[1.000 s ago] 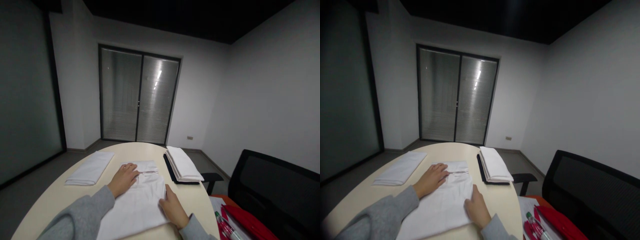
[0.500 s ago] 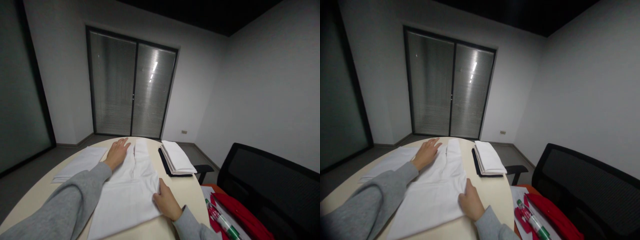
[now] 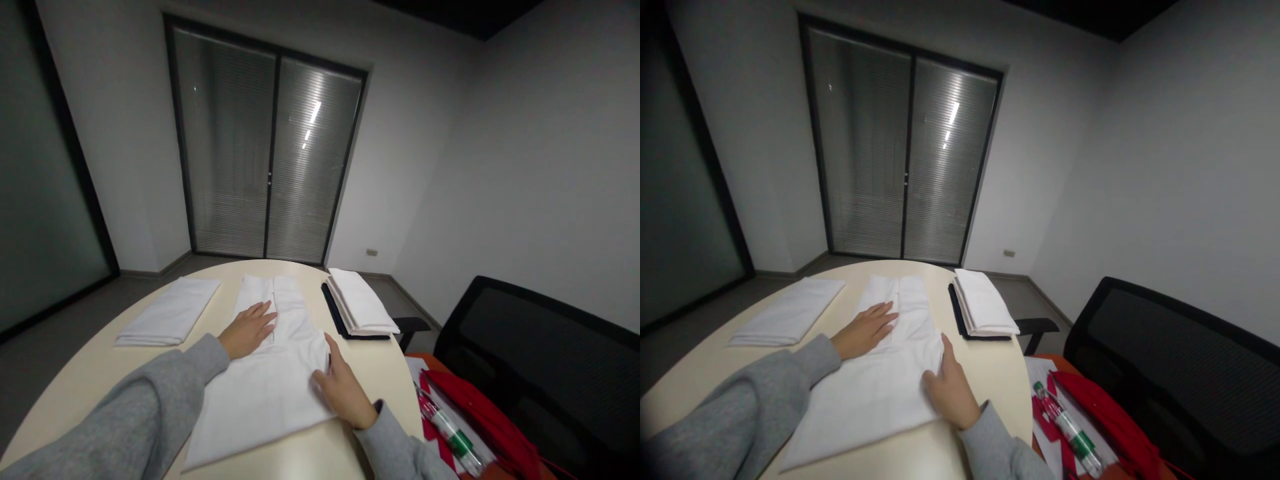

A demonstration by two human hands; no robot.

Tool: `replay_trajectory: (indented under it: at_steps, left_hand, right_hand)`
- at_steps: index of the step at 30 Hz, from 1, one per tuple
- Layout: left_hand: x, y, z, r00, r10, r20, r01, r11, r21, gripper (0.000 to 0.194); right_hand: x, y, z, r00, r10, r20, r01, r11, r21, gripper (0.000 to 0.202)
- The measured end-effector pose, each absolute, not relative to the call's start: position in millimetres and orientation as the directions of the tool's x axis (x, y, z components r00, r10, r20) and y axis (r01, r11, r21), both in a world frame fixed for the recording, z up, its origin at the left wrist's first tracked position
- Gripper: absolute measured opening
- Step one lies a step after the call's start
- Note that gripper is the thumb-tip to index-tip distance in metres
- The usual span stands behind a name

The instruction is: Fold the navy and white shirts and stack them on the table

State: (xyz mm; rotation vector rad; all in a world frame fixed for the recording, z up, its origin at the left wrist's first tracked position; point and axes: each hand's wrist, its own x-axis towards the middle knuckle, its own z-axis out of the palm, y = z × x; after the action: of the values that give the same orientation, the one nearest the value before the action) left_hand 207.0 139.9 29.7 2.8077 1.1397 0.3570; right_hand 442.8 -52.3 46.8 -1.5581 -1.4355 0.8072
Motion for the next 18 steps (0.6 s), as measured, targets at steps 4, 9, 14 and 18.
replay_trajectory:
  at_steps: [4,9,14,18]
  left_hand:
    - [185,99,55,0.710,0.685,0.165,0.677,-0.728,0.111,0.051]
    - [151,57,57,0.638,0.767,0.068,0.753,-0.640,0.154,0.065]
    - [140,14,95,0.688,0.698,0.196,0.667,-0.716,0.206,0.045]
    - [130,-45,126,0.853,0.468,0.232,0.404,-0.873,0.274,0.044]
  right_hand:
    - [446,-48,44,0.171,0.982,0.078,0.415,0.000,-0.910,0.056]
    - [451,-42,38,0.211,0.955,0.208,0.489,0.081,-0.868,0.027]
    - [442,-81,71,0.111,0.959,0.260,0.460,0.182,-0.869,0.014]
    - [449,-144,104,-0.094,0.976,0.196,0.401,0.217,-0.890,0.007]
